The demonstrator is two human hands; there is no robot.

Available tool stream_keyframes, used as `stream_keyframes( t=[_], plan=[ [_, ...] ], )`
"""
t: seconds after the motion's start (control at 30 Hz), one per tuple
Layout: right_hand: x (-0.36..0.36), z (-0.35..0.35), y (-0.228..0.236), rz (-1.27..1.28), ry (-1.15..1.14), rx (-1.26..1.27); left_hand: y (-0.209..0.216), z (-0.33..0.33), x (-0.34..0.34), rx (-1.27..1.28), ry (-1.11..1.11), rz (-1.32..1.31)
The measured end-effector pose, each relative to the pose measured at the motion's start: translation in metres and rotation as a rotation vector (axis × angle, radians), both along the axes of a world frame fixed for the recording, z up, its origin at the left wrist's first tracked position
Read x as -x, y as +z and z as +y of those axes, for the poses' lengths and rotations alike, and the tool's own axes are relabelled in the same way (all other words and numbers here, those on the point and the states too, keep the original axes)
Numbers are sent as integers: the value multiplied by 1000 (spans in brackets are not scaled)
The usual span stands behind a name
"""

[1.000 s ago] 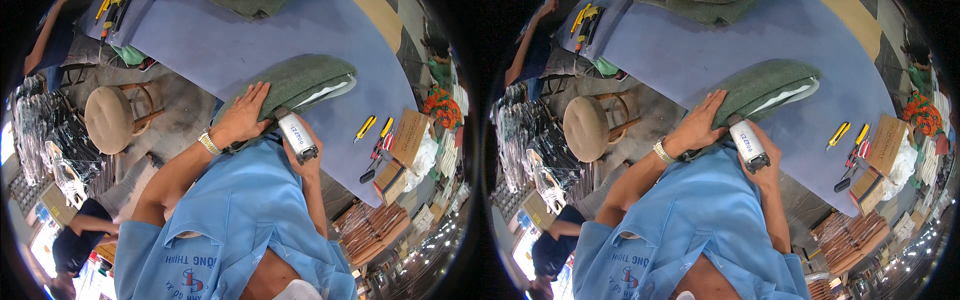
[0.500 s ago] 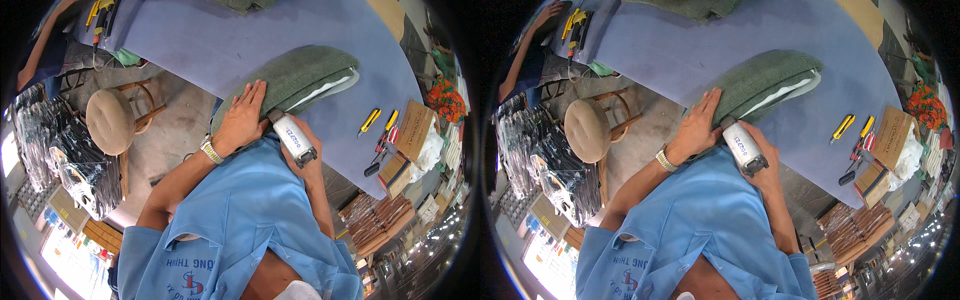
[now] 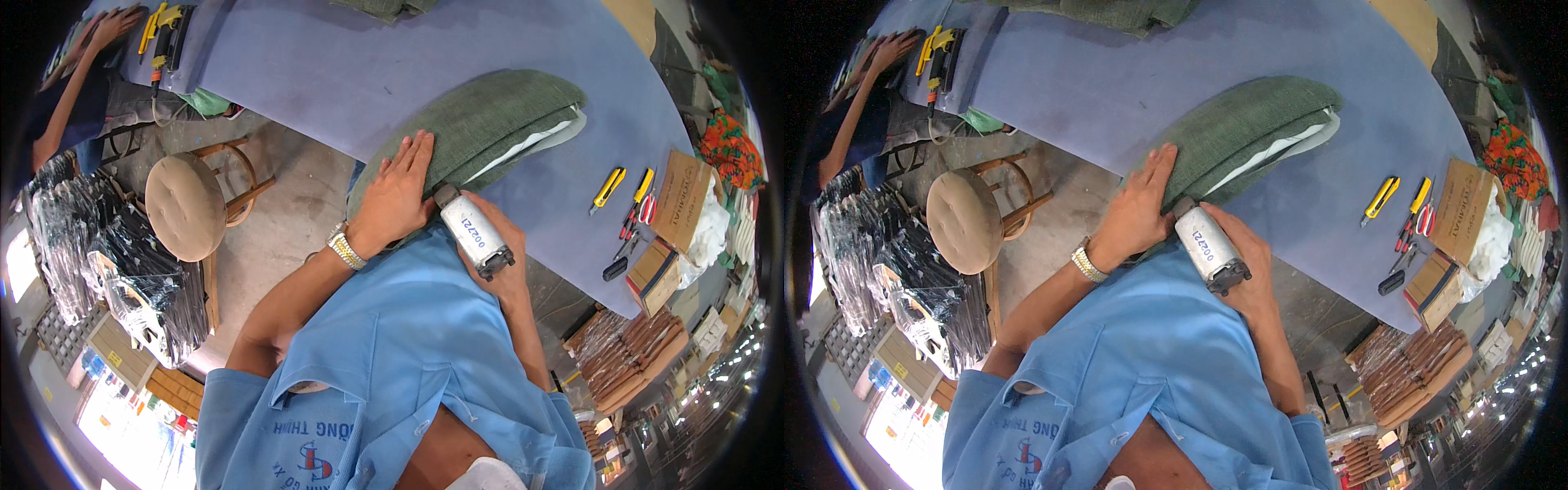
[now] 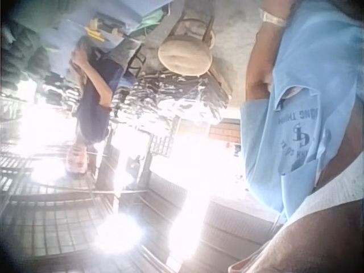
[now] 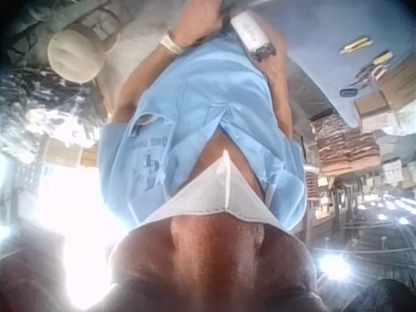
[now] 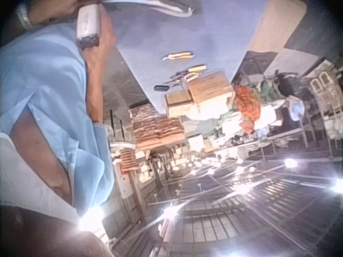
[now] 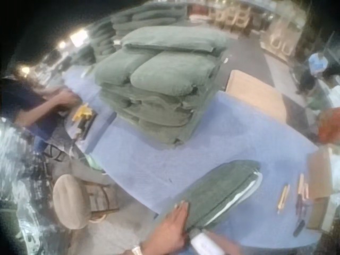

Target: The person assembles green fabric cushion covers by stapling edges, trimming excess fabric, and inserting foam inserts. They handle multiple cushion covers and foam pieces, using a staple gun and utility knife, then stack finished cushions on the table.

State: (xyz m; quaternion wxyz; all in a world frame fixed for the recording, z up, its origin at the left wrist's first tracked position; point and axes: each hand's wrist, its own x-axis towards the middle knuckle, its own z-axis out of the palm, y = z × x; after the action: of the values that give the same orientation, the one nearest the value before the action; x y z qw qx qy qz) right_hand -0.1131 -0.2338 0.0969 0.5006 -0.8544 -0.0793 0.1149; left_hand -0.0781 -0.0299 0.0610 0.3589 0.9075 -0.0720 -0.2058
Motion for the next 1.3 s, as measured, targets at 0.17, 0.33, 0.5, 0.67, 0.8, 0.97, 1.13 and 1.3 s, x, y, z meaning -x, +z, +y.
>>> stream_keyframes(
  t=[0.17, 0.33, 0.5, 0.67, 0.8, 0.97, 1.13, 1.3],
  plan=[
    [2, 7, 4, 235, -70, -35, -7, -2, 3, -6, 11, -16],
    [0, 4, -4, 44, -9, -87, -12, 43, -24, 488, -188, 139],
    [-1, 5, -5, 64, -38, -50, -42, 61, -29, 582, -110, 352],
    [8, 9, -4, 97, -104, -42, -19, 29, 5, 237, -63, 120],
    [16, 11, -7, 77, -115, -30, -7, 23, 11, 164, -28, 112],
    [26, 11, -11, 57, -71, -67, 1, 25, 12, 99, -31, 96],
    [28, 10, -8, 100, -38, -71, -2, 28, 15, 122, -35, 88],
    [23, 14, -3, 184, -52, -71, 0, 25, 19, 92, -40, 56]
  ],
)
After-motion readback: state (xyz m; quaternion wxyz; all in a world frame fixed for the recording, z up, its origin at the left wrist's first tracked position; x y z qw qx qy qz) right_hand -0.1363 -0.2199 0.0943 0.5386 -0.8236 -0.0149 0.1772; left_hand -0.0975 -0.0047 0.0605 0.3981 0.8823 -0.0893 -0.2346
